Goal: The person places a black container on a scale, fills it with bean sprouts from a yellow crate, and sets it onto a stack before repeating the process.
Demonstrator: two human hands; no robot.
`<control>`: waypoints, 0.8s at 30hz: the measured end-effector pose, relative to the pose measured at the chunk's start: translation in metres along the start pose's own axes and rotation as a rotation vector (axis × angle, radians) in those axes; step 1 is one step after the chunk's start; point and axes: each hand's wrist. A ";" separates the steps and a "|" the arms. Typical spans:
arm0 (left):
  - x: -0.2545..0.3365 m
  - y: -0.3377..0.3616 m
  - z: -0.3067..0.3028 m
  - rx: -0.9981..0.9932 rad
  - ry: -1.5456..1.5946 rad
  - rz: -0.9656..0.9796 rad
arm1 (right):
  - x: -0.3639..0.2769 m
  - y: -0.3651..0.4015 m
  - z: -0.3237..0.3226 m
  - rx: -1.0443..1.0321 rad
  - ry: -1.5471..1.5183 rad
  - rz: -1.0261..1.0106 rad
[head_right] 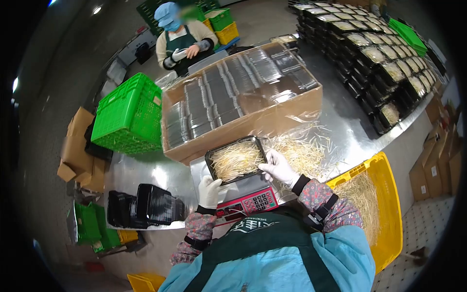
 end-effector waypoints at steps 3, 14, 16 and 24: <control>0.009 -0.009 0.020 -0.061 -0.081 0.028 | -0.027 0.019 -0.018 0.003 0.088 -0.014; 0.011 -0.048 0.199 -0.610 -0.226 0.014 | -0.116 0.120 -0.190 0.603 0.456 -0.206; 0.006 -0.061 0.204 -0.657 -0.275 0.016 | -0.097 0.137 -0.254 0.941 0.449 -0.472; -0.003 -0.080 0.166 -0.350 -0.386 -0.034 | -0.140 0.121 -0.459 1.603 -0.126 -0.644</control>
Point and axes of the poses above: each hand's wrist, its own y-axis away from the middle knuckle, its own z-axis out of the palm, x = y × z, and after that the axes turned 9 degrees about -z, right-handed
